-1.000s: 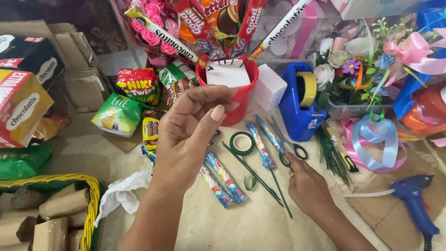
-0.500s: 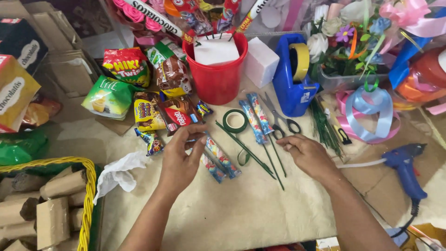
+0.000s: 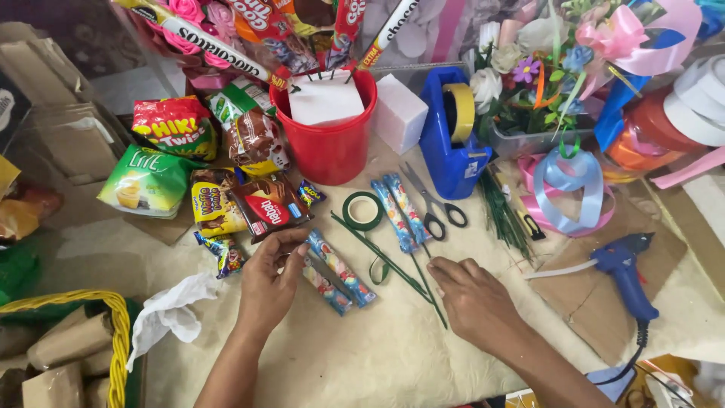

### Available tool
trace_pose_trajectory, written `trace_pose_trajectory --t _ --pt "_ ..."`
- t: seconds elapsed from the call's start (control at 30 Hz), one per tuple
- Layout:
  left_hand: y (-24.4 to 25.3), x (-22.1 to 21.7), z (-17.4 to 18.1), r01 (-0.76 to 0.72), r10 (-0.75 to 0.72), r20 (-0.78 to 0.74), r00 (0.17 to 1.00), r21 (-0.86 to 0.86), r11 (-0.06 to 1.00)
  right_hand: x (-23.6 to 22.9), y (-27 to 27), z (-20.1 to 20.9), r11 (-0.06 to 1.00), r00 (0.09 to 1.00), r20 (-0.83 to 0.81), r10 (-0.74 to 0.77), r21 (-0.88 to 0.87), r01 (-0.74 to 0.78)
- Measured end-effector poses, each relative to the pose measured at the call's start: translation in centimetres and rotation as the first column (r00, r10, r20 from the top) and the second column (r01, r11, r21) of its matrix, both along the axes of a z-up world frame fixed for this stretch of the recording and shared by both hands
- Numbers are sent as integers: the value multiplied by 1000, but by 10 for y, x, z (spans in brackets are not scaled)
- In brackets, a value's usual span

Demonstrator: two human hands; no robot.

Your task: Assembling a snack bouquet by attaching various snack packets to green floral sticks using adhesive tape and a hot glue gun.

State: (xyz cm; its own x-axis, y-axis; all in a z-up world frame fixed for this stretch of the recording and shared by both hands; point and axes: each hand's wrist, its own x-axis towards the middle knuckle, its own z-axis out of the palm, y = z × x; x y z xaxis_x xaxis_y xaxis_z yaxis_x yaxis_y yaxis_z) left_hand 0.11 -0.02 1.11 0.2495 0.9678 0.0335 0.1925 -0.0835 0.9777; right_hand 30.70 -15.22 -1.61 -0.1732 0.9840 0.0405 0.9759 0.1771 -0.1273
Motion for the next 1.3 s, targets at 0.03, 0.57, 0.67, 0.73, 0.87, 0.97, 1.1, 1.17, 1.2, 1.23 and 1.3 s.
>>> trace_pose_trajectory --t 0.03,0.57,0.67,0.73,0.87,0.97,1.1,1.17,1.2,1.23,1.3 --pt "1 1 0 -2 2 1 1000 -2 1000 -2 0 2 1000 1000 1 2 -2 -2" --pt "-2 -7 -4 45 29 -277 960 256 966 -21 18 23 979 969 -136 -205 -30 203" --pt "-4 -2 -18 99 30 -345 938 349 932 -35 36 19 989 987 -69 -143 -43 141" --pt "-5 0 -27 125 33 -358 933 409 904 -45 47 16 994 996 -8 -92 -59 91" --pt "-8 1 -29 134 12 -345 938 395 909 -58 61 6 993 984 161 -76 -76 89" --pt "-8 0 -21 135 13 -355 935 388 912 -59 63 -1 987 981 174 -83 -124 106" --pt "-8 2 -25 150 6 -374 927 387 910 -48 60 1 967 985 -41 -167 -200 155" --pt "-10 3 -25 151 7 -374 927 390 909 -39 63 8 962 974 -111 -196 -213 169" --pt "-10 4 -25 149 11 -372 928 400 904 -35 65 12 959 958 -180 -222 -218 181" --pt "-11 4 -24 152 8 -374 927 397 905 -34 66 16 958 957 -181 -224 -221 183" --pt "-11 5 -24 152 7 -383 924 382 912 -31 68 26 956 940 -202 -275 -165 244"
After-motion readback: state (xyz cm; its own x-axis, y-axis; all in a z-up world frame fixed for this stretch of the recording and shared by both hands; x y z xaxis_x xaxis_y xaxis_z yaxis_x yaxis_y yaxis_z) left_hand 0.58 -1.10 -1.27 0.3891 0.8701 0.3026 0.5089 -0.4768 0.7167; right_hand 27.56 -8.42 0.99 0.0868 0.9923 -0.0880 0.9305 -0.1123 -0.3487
